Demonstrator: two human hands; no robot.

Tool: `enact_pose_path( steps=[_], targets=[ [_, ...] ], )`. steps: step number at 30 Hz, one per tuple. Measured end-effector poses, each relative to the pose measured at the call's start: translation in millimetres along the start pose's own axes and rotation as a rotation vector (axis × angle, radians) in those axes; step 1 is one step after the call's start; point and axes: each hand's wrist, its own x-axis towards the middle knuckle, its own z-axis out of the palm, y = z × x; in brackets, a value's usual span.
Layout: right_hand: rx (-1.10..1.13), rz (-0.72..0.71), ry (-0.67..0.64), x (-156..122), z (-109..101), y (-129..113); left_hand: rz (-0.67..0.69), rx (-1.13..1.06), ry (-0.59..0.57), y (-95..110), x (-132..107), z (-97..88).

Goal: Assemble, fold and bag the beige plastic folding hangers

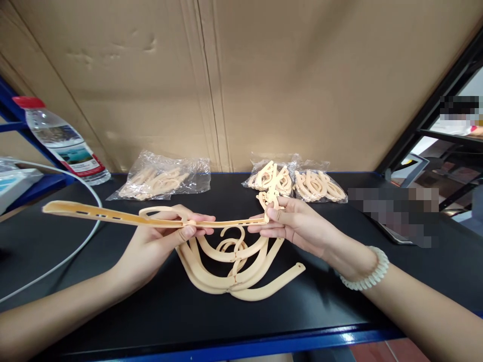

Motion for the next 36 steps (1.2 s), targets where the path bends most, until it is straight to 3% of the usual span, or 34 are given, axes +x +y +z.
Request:
enact_pose_path(
  steps=[13, 36],
  targets=[
    [-0.041, -0.052, 0.073, -1.3, 6.8, 4.9, -0.032, -0.050, 0.023, -1.5, -1.1, 0.9],
    [-0.130, -0.302, 0.231, -3.7, 18.1, 13.2, -0.173, -0.238, 0.010, -2.0, -3.7, 2.4]
  ],
)
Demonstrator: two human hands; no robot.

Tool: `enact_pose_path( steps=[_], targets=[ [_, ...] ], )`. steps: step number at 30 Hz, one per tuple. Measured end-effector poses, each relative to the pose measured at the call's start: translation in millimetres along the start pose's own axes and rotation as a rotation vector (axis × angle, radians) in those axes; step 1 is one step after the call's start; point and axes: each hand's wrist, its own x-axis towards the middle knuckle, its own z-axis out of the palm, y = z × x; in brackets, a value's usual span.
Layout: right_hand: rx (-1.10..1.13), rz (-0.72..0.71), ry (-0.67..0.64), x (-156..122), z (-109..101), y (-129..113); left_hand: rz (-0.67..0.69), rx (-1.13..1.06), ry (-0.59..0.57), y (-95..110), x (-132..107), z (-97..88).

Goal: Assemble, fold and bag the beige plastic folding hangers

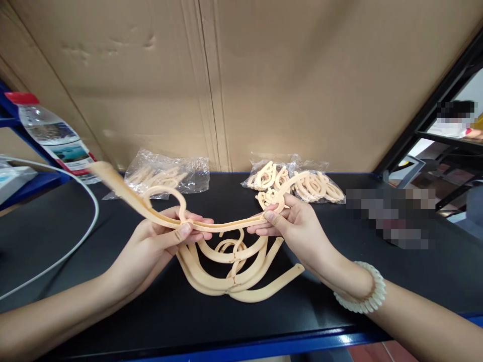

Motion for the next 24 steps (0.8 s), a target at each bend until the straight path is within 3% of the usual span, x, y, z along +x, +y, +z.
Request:
enact_pose_path(
  steps=[24],
  targets=[
    [0.074, 0.013, -0.063, 0.9, 1.7, -0.1, -0.042, -0.123, 0.083, 2.7, -0.4, 2.4]
  ],
)
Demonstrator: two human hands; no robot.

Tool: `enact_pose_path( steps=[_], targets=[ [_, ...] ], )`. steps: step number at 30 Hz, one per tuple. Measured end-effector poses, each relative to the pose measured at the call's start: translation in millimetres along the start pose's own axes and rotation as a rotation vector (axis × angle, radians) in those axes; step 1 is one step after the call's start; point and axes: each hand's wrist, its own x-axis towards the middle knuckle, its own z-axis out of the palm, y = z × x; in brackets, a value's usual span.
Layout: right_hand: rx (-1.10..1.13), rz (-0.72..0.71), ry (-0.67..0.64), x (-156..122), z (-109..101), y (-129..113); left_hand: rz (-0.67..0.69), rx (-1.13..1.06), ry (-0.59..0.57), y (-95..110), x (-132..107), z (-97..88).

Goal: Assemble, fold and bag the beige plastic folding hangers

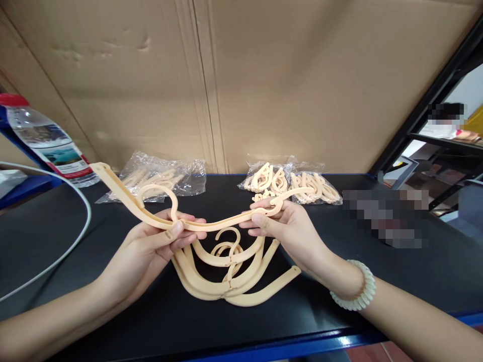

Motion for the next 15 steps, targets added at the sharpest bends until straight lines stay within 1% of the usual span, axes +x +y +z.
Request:
enact_pose_path(
  steps=[4, 8, 10, 12, 15],
  targets=[
    [-0.019, 0.000, 0.031, 1.1, -1.7, -0.8, -0.016, 0.017, -0.019, -0.2, -0.2, 0.4],
    [-0.015, 0.019, 0.019, 1.3, -3.8, -4.5, -0.009, 0.061, -0.031, 0.5, -0.2, 1.1],
    [-0.010, 0.013, 0.024, 3.4, -6.7, -6.5, 0.012, 0.069, 0.005, 2.9, 1.3, 0.9],
    [0.001, 0.007, 0.055, 7.6, -11.8, -7.7, 0.049, 0.050, 0.071, 7.5, 5.1, -0.7],
    [0.046, 0.030, 0.106, 16.8, -22.7, -7.5, 0.117, 0.039, 0.154, 16.2, 15.5, -6.8]
  ],
)
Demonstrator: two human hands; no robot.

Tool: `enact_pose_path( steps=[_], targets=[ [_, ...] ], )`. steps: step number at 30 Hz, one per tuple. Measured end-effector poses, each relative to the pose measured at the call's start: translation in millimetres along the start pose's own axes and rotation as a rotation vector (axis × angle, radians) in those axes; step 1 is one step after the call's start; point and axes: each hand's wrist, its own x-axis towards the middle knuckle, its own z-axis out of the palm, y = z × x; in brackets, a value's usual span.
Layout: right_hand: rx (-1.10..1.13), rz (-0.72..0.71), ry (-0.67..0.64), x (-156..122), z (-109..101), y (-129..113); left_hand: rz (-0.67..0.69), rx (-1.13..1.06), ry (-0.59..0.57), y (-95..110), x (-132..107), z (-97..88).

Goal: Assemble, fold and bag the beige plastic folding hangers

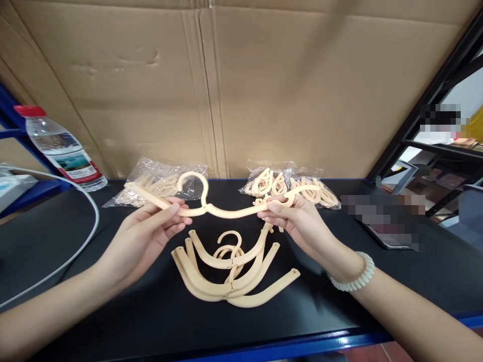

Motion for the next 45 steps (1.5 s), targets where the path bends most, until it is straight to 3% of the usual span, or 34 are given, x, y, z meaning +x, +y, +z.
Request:
enact_pose_path(
  steps=[5, 13, 20, 28, 35, 41, 45],
  targets=[
    [0.059, 0.061, 0.007, 20.8, -16.5, 0.6, 0.070, 0.105, -0.019, 4.2, 25.1, -11.5],
    [-0.112, 0.007, 0.065, 57.5, -30.6, -11.3, 0.073, 0.331, -0.074, -0.1, 51.5, -15.6],
    [-0.381, -0.014, -0.072, 75.2, -5.0, -16.6, 0.148, 0.422, -0.139, 2.1, 66.5, -6.9],
    [-0.772, 0.072, -0.175, 90.0, 26.2, -14.5, 0.199, 0.445, -0.037, -6.4, 71.3, -22.3],
    [-0.983, 0.099, -0.107, 104.1, 28.2, -5.3, 0.254, 0.610, -0.141, -7.2, 65.9, -38.6],
    [-1.133, 0.100, -0.070, 112.8, 30.6, -1.1, 0.354, 0.859, -0.242, -4.0, 72.7, -34.8],
    [-1.197, 0.097, -0.051, 111.1, 20.6, -8.6, 0.432, 0.993, -0.273, -3.6, 74.5, -32.5]
  ],
)
